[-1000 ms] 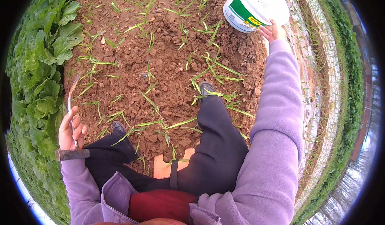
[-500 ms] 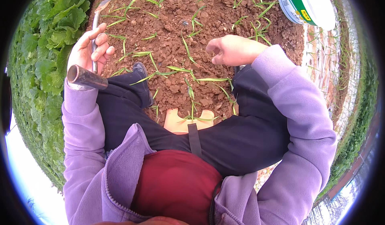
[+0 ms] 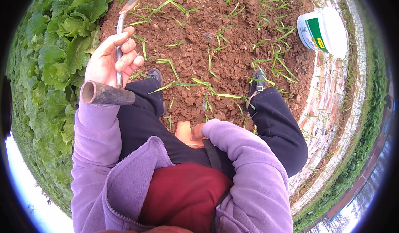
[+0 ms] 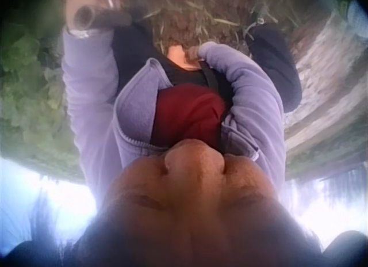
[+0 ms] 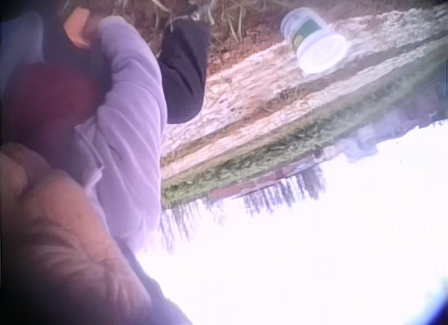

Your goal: The person uses a hand hoe to loosen soil and remove weeds from a garden bed. They pull up the weeds by hand and place them into a nearby white bucket, repeating this process along the row.

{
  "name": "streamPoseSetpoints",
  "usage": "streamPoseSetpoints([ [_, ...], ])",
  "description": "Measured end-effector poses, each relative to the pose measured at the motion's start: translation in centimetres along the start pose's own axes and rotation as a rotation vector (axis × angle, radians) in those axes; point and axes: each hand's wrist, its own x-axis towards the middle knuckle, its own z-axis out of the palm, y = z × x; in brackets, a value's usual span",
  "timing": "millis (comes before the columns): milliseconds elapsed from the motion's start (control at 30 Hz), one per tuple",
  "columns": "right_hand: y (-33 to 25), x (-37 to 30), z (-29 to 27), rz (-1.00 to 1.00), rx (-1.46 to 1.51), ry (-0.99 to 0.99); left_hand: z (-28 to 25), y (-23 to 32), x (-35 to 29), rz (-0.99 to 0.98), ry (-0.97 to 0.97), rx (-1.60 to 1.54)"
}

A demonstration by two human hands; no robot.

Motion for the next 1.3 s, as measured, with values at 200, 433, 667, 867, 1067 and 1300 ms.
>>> streamPoseSetpoints([
  [200,-0.4,-2.0,-4.9,-0.043,0.026,0.088,-0.2,0.2,0.2,0.018,-0.028,-0.014],
  [433,-8.3,-11.8,-17.1,-0.617,1.208,0.538,0.1,-2.1,1.6,-0.038,-0.037,0.077],
  [667,-15.8,-18.1,-17.7,-1.022,1.313,0.35,0.7,-1.8,3.0,0.046,0.13,-0.105],
  [867,-19.7,-16.6,-16.2,-1.378,1.668,0.233,1.6,-1.2,3.6,0.161,0.139,-0.063],
  [1067,-20.0,-17.2,-17.5,-1.404,1.967,0.449,0.4,-1.5,6.8,0.174,0.037,0.153],
  [1300,-14.7,-15.4,-26.9,-0.773,1.332,1.063,-12.1,3.1,15.1,-0.182,-0.217,1.539],
])
